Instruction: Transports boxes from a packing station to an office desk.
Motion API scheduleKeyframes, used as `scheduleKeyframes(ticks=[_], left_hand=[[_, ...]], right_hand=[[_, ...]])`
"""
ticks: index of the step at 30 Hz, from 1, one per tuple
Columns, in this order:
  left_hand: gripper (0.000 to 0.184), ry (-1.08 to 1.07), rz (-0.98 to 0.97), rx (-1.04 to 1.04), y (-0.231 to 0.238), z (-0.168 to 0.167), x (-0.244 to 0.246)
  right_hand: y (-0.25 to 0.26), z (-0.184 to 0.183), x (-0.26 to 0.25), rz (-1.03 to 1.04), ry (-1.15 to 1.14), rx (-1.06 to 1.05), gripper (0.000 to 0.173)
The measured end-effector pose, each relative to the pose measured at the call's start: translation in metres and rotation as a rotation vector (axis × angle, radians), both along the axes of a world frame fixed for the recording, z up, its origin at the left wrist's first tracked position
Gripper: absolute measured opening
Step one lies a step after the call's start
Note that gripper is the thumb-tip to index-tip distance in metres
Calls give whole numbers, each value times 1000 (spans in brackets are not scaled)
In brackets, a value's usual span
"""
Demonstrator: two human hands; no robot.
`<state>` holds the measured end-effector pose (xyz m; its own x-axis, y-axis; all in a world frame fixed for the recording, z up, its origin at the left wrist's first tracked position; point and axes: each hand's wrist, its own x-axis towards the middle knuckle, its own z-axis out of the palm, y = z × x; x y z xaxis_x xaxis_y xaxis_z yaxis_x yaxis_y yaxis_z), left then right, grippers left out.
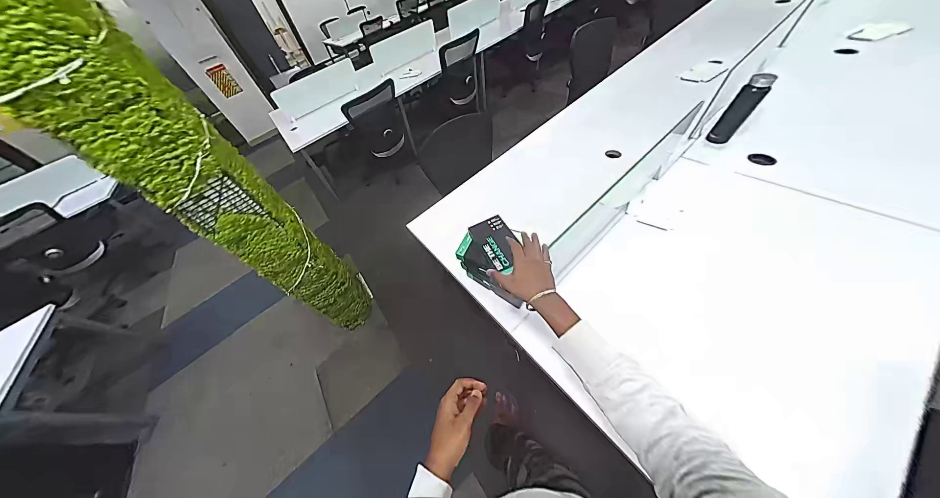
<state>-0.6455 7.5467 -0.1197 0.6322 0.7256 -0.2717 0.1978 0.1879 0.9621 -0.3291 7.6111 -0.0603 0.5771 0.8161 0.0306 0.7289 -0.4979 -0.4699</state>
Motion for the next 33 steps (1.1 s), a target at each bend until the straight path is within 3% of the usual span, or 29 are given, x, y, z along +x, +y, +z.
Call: scheduleKeyframes(ticks=[3, 6, 9, 14, 19, 22, 24, 26, 28, 29, 30, 33], left_hand=[[31, 21, -78, -51, 63, 0, 37], [33, 59, -60, -180, 117, 2, 67], [38, 129, -77, -448, 169, -7, 100], [55, 256, -75, -901, 240, -71, 158], [46, 550, -338, -880, 319, -107, 177], [39, 621, -391, -641, 392, -115, 177], [40, 569, -318, -374, 442, -96, 193], [43, 423, -324, -158, 482, -81, 231], [47, 283, -545, -37, 503, -63, 287], [48, 232, -717, -14, 502, -57, 320], [51, 200, -917, -7, 494, -56, 352], [61, 297, -1491, 71, 443, -78, 418]], right_hand=[[61, -10, 26, -70, 92, -215, 130], [92, -22, 41, -106, 190, -395, 142], [110, -31, 48, -92, 215, -448, 141], [123, -33, 59, 87, 209, -492, 132], [130, -36, 66, 202, 226, -478, 133], [127, -33, 58, 123, 196, -402, 131], [113, -22, 39, -15, 148, -196, 123], [94, -15, 5, -285, 64, 158, 83], [84, -28, -48, -715, 128, 540, 38], [83, -41, -75, -964, 239, 688, 24], [84, -57, -98, -1213, 433, 772, 19], [87, -113, -126, -1664, 1262, 972, 58]])
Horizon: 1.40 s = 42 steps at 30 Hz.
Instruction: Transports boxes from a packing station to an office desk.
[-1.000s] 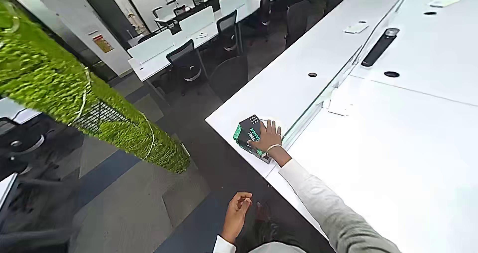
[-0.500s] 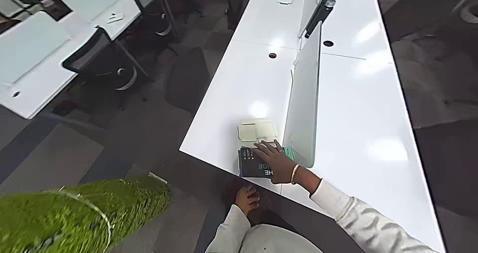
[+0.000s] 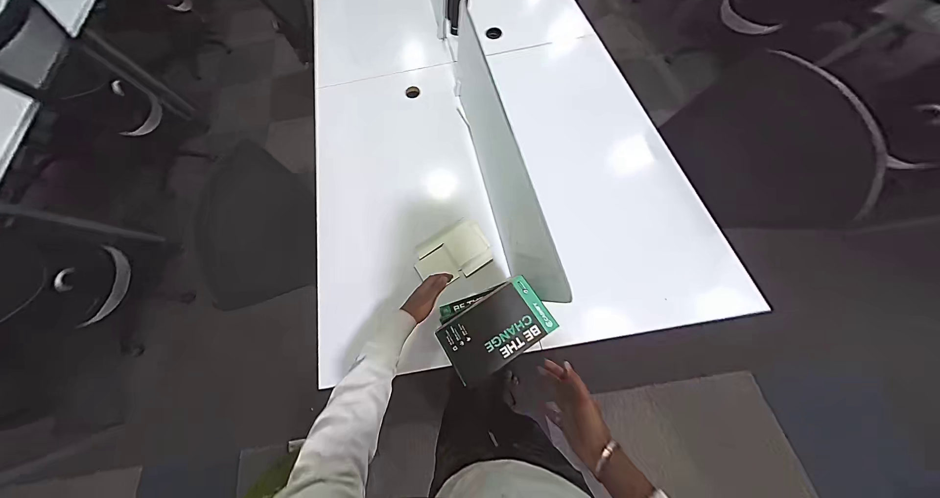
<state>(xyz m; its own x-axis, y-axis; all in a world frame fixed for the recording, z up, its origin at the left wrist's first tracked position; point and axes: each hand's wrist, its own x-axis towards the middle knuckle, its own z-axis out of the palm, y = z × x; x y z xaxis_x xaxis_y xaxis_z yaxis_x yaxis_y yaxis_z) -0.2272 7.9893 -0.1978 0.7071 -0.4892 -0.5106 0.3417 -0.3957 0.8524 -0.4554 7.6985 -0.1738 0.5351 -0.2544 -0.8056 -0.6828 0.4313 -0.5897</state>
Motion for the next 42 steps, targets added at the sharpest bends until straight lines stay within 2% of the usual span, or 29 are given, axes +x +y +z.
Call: scheduleKeyframes(ticks=[2, 3, 5, 7, 10, 11, 12, 13, 14, 16, 18, 20, 22, 23, 26, 28, 30, 32, 33, 35, 37, 39, 42], left_hand=[[67, 115, -288, 143, -39, -21, 17], [71, 200, -344, 190, -54, -33, 20], [77, 276, -340, 231, -78, -52, 22], [75, 201, -340, 292, -93, -57, 17], [70, 301, -303, 383, -107, -13, 10], [72, 327, -304, 398, -106, -18, 2], [79, 337, -372, 361, -98, -44, -2], [84, 354, -346, 342, -94, -64, -12], [84, 359, -242, 359, -95, -69, -27], [71, 319, -6, 424, -103, -66, -56], [62, 295, 116, 499, -106, -87, -82], [73, 390, 299, 484, -110, -89, -103], [80, 446, 455, 445, -118, -78, -116], [78, 436, 448, 411, -122, -73, -122], [74, 378, 191, 322, -132, -48, -141], [73, 352, 110, 287, -146, -26, -159], [66, 249, 21, 330, -169, -28, -183], [62, 130, -207, 427, -203, -25, -199], [63, 150, -257, 423, -223, -15, -204], [83, 235, -240, 432, -265, -18, -221], [87, 291, -286, 444, -311, 6, -234], [82, 400, -253, 354, -357, 50, -251], [87, 440, -390, 89, -425, 55, -268]], right_hand=[[12, -39, 9, -185, 80, 167, 70], [22, -53, 20, -244, 70, 175, 73], [39, -74, 45, -333, 16, 178, 79], [54, -74, 62, -421, -36, 236, 82], [68, -54, 78, -544, -54, 313, 81], [70, -49, 78, -576, -80, 332, 79], [71, -46, 75, -611, -114, 349, 78], [71, -46, 71, -644, -151, 354, 77], [70, -43, 67, -657, -180, 352, 75], [69, -39, 57, -633, -230, 358, 72], [66, -33, 50, -629, -246, 390, 71], [58, -5, 44, -638, -225, 382, 68], [46, 35, 39, -638, -214, 341, 61], [43, 41, 32, -650, -246, 353, 60], [38, 13, 1, -637, -337, 341, 59], [30, -10, -26, -583, -335, 345, 68], [10, -9, -47, -620, -342, 387, 75], [-19, 0, -72, -679, -408, 393, 77], [-34, 4, -85, -726, -442, 383, 76], [-64, 27, -106, -840, -405, 274, 70], [-91, 39, -133, -871, -352, 101, 60], [-115, 43, -157, -963, -363, 32, 60], [-175, 61, -185, -1076, -377, 45, 59]])
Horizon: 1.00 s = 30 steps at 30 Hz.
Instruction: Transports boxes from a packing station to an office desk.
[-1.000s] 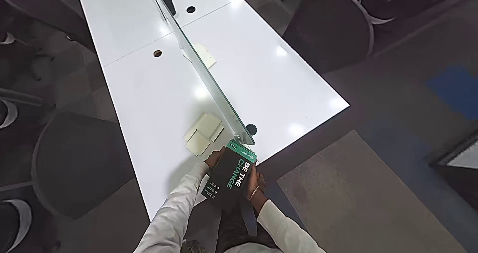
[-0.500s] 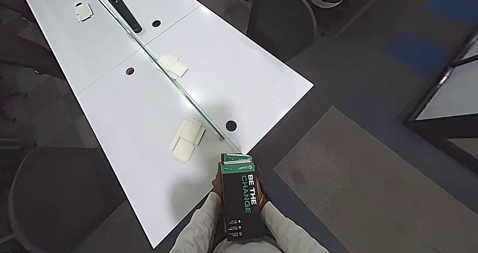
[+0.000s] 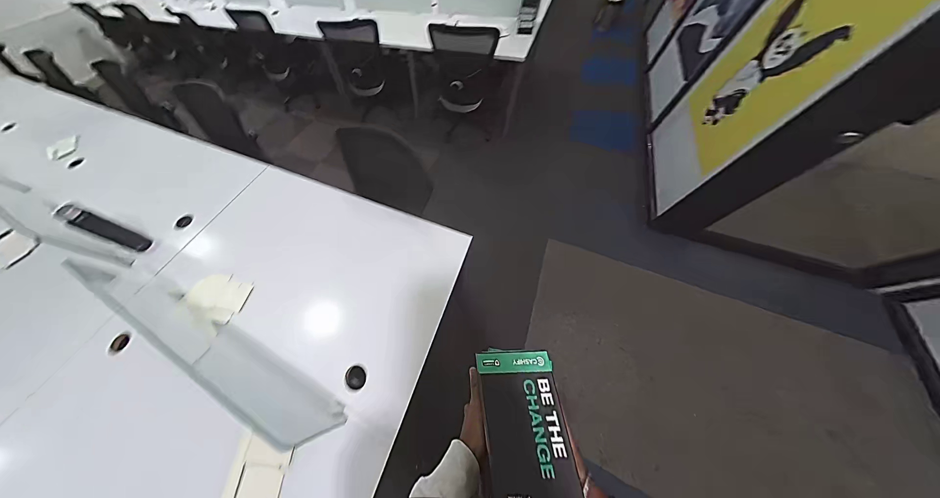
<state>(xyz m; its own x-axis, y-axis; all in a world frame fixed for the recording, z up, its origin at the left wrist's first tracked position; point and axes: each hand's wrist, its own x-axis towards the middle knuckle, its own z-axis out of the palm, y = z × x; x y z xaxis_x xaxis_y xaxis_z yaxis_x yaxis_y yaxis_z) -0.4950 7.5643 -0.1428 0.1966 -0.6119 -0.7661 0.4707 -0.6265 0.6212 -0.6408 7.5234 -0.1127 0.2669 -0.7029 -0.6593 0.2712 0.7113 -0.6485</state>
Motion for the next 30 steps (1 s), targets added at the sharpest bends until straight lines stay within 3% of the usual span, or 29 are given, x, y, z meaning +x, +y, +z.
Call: scheduleKeyframes(ticks=[2, 4, 7, 10, 14, 18, 22, 26, 30], left_hand=[[84, 9, -25, -91, -54, 9, -19], [80, 38, 44, -139, -121, 40, -39], [87, 202, 72, -387, -201, 33, -62], [79, 99, 120, -303, -276, 74, -84], [67, 39, 71, -376, -369, 74, -95], [64, 152, -26, -344, -484, 69, -91], [65, 141, -143, -386, -627, 19, -71], [61, 59, -170, -286, -783, 63, -52], [64, 35, -214, -308, -919, 77, -26]], right_hand=[[-50, -8, -22, -72, -75, -1, 60], [-115, -7, -37, -65, -166, -35, 64], [-203, 9, -62, -41, -318, -83, 68], [-279, 37, -80, -24, -305, -143, 70], [-378, 27, -105, 39, -324, -174, 82], [-487, 29, -107, 50, -313, -180, 71], [-625, 19, -90, -47, -315, -59, 70], [-770, 32, -69, -102, -268, -76, 67], [-900, 42, -42, -158, -356, -69, 71]])
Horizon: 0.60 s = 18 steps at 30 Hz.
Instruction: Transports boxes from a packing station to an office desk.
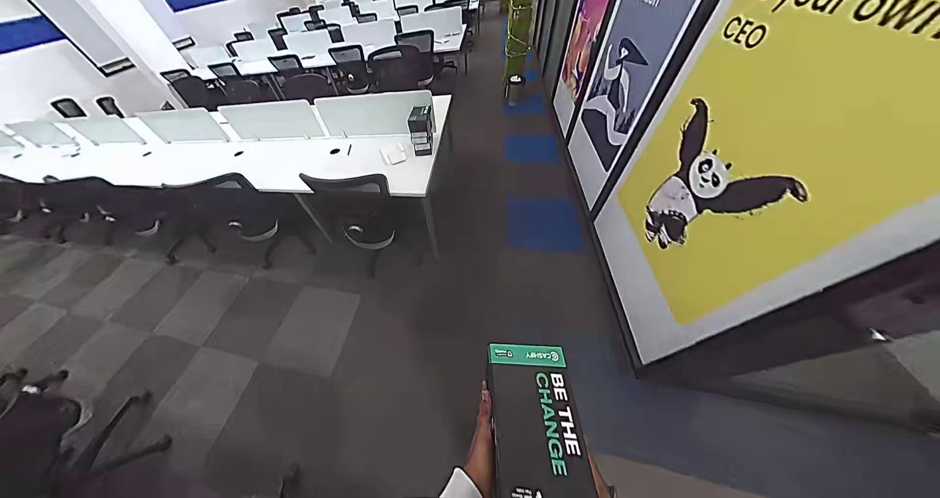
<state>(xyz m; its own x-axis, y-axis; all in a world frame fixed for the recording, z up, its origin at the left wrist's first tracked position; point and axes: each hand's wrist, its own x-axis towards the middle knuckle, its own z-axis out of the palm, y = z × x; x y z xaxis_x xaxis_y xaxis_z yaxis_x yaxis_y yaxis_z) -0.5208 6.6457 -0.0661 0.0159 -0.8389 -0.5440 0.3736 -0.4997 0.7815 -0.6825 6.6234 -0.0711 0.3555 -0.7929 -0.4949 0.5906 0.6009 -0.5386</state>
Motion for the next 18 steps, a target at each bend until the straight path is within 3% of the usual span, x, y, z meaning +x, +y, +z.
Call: scheduleKeyframes(ticks=[3, 8, 12, 14, 18], left_hand=[[65, -3, 4, -14, -104, 3, 17], [71, 23, 25, -69, -294, -16, 57], [71, -25, 53, -94, -443, 28, 99], [71, -59, 57, -110, -519, 56, 126], [74, -35, 11, -219, -683, 60, 204]], right_hand=[[-104, -3, 19, -26, 92, -39, 66], [-293, -2, 57, 27, 31, -116, 69], [-458, 3, 96, 183, -157, -168, 77], [-538, 27, 126, 240, -180, -167, 79], [-693, 77, 198, 195, 9, -240, 65]])
